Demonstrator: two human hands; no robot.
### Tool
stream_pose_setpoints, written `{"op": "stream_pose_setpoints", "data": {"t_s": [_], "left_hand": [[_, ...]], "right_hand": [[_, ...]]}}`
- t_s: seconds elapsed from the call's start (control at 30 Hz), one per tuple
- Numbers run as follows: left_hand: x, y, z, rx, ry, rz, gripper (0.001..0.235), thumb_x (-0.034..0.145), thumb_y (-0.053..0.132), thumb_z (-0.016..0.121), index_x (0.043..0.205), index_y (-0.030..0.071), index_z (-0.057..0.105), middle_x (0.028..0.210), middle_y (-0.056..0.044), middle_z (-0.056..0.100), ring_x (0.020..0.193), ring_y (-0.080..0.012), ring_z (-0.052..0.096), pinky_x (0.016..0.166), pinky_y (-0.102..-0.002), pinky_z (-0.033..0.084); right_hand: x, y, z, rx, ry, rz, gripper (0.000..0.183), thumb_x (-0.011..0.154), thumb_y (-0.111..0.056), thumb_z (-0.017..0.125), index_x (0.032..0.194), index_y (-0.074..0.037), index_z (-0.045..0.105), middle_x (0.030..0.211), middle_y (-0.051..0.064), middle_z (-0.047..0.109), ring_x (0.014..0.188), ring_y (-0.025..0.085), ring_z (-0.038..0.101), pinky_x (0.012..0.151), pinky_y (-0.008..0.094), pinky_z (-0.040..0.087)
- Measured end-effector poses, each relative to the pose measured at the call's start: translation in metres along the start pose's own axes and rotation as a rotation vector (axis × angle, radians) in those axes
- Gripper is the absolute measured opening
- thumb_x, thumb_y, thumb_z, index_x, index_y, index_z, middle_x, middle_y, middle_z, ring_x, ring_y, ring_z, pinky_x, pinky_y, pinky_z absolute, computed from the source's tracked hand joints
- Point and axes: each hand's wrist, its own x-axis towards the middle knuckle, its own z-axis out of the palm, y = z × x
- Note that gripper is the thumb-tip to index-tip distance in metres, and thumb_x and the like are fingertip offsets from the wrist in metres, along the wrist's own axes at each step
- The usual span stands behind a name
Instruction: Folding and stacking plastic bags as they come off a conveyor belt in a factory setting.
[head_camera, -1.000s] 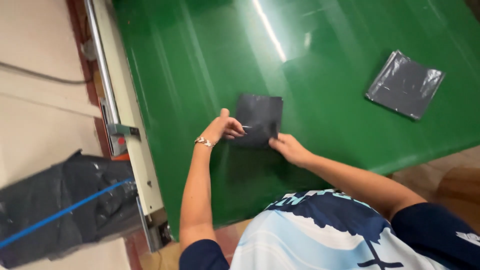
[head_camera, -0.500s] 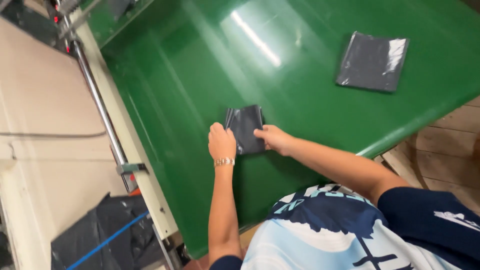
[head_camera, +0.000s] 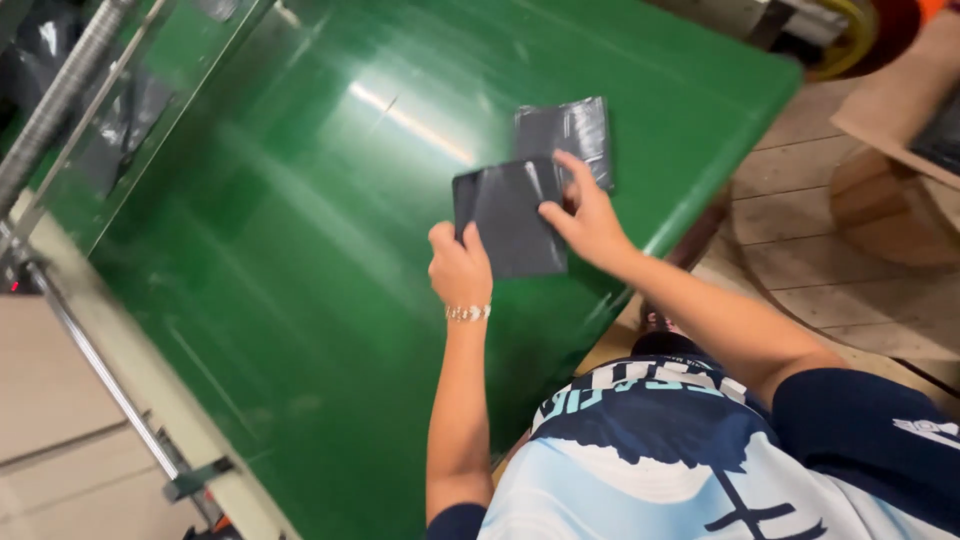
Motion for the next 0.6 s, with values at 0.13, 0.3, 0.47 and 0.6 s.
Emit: {"op": "stream_pose_setpoints", "data": {"t_s": [0.13, 0.3, 0.47, 0.6], "left_hand": [[0.040, 0.064, 0.061, -0.048, -0.122, -0.004, 0.036, 0.100, 0.052, 0.047, 0.105, 0.016, 0.048, 0.088, -0.013, 0.071, 0.078, -0.0472, 0.070, 0.068, -0.058, 0.055], [0.062, 0.077, 0.142, 0.131, -0.135, 0.013, 0.039, 0.101, 0.055, 0.041, 0.103, 0.017, 0.045, 0.087, -0.013, 0.071, 0.077, -0.0450, 0.071, 0.068, -0.057, 0.057], [0.056, 0.073, 0.157, 0.243, -0.083, 0.037, 0.036, 0.100, 0.053, 0.044, 0.105, 0.018, 0.046, 0.087, -0.008, 0.068, 0.072, -0.0360, 0.072, 0.064, -0.050, 0.059], [0.062, 0.068, 0.161, 0.398, -0.011, 0.125, 0.050, 0.093, 0.055, 0.056, 0.120, 0.014, 0.051, 0.100, -0.004, 0.058, 0.093, -0.0290, 0.064, 0.064, -0.047, 0.060]], "right_hand": [[0.056, 0.029, -0.044, -0.145, 0.065, 0.045, 0.067, 0.089, -0.013, 0.072, 0.147, -0.013, 0.039, 0.078, 0.017, 0.066, 0.081, 0.038, 0.067, 0.073, 0.051, 0.049], [0.103, 0.082, -0.063, -0.346, -0.014, 0.099, 0.066, 0.087, -0.017, 0.073, 0.142, -0.009, 0.038, 0.082, 0.017, 0.071, 0.089, 0.043, 0.069, 0.080, 0.057, 0.053], [0.112, 0.102, -0.064, -0.558, -0.195, 0.191, 0.071, 0.090, -0.031, 0.070, 0.145, -0.007, 0.031, 0.097, 0.019, 0.071, 0.096, 0.041, 0.069, 0.084, 0.056, 0.054], [0.119, 0.101, -0.062, -0.807, -0.289, 0.174, 0.071, 0.087, -0.042, 0.069, 0.139, -0.007, 0.036, 0.101, 0.017, 0.071, 0.091, 0.040, 0.072, 0.079, 0.054, 0.055]]}}
